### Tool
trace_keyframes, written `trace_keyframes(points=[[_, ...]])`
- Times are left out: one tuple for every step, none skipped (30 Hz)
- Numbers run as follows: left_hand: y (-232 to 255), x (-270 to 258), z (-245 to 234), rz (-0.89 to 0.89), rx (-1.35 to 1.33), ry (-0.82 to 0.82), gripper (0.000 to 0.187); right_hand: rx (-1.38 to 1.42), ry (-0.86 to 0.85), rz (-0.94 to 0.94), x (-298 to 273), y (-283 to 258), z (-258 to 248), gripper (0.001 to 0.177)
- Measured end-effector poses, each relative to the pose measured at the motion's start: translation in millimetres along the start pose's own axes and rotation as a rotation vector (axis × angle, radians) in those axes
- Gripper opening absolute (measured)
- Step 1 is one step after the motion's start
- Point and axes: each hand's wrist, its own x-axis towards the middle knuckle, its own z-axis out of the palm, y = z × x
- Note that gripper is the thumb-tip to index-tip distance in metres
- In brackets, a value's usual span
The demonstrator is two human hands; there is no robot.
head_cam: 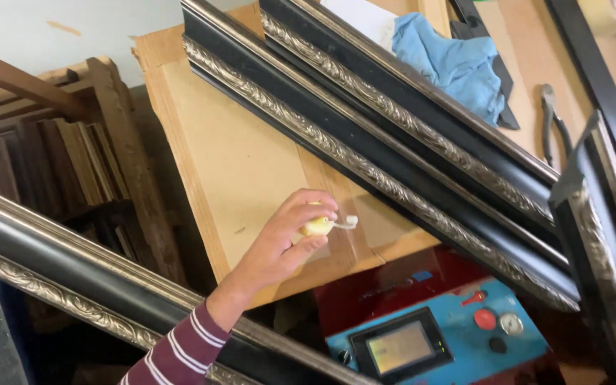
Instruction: Applying wood glue to frame corners, spreading it with a pencil, and using pliers for adjustments.
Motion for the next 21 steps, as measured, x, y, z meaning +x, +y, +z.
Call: trace_keyframes(points=[[-2, -3, 0, 0.001, 0.010, 0.004, 0.030, 0.086, 0.007, -0.012, -20, -35, 31, 0.033], [-4, -6, 1, 0.002, 0.019, 0.004, 0.031, 0.174, 0.019, -0.023, -43, -75, 61, 0.033], [-6, -9, 0, 0.004, 0.003, -0.007, 0.031, 0.261, 0.031, -0.035, -62, -107, 93, 0.033], [-9, -10, 0, 0.005, -0.007, -0.009, 0.032, 0.349, 0.045, -0.052, -83, -141, 121, 0.033], [-11, -12, 0, 0.006, -0.018, -0.010, 0.032, 0.436, 0.060, -0.071, -109, -178, 145, 0.033], [-14, -15, 2, 0.009, -0.029, -0.021, 0.032, 0.431, 0.073, -0.063, -115, -236, 202, 0.033], [-18, -18, 3, -0.009, -0.041, -0.019, 0.034, 0.425, 0.041, -0.001, -136, -295, 254, 0.024], [-21, -22, 4, -0.027, -0.049, -0.015, 0.036, 0.422, 0.008, 0.061, -169, -354, 300, 0.018], [-18, -22, 4, -0.026, -0.057, -0.023, 0.036, 0.420, 0.017, 0.067, -170, -359, 323, 0.018], [-16, -21, 5, -0.028, -0.059, -0.021, 0.033, 0.428, 0.046, 0.026, -170, -363, 345, 0.023], [-13, -21, 5, -0.029, -0.062, -0.019, 0.031, 0.435, 0.073, -0.017, -169, -368, 367, 0.034], [-12, -21, 4, -0.024, -0.067, -0.017, 0.031, 0.428, 0.075, -0.018, -169, -366, 374, 0.034], [-10, -21, 3, -0.029, -0.077, -0.011, 0.030, 0.299, 0.176, -0.068, -168, -364, 381, 0.029], [-9, -20, 2, -0.034, -0.084, -0.004, 0.029, 0.171, 0.275, -0.119, -167, -362, 389, 0.024], [-8, -19, 1, -0.028, -0.085, -0.001, 0.029, 0.167, 0.276, -0.124, -165, -363, 391, 0.024], [-6, -19, 2, -0.032, -0.068, -0.002, 0.030, 0.082, 0.315, -0.131, -165, -363, 393, 0.021], [-5, -19, 2, -0.036, -0.051, -0.003, 0.031, -0.003, 0.354, -0.138, -164, -364, 395, 0.017], [-6, -19, 3, -0.033, -0.053, -0.003, 0.031, -0.006, 0.357, -0.140, -163, -371, 394, 0.017], [-8, -19, 4, -0.056, -0.055, 0.012, 0.031, -0.001, 0.389, -0.135, -162, -379, 392, 0.017], [-10, -18, 6, -0.078, -0.058, 0.027, 0.032, 0.004, 0.422, -0.130, -160, -385, 390, 0.017], [-12, -18, 7, -0.074, -0.061, 0.029, 0.032, -0.001, 0.424, -0.133, -159, -383, 391, 0.017]])
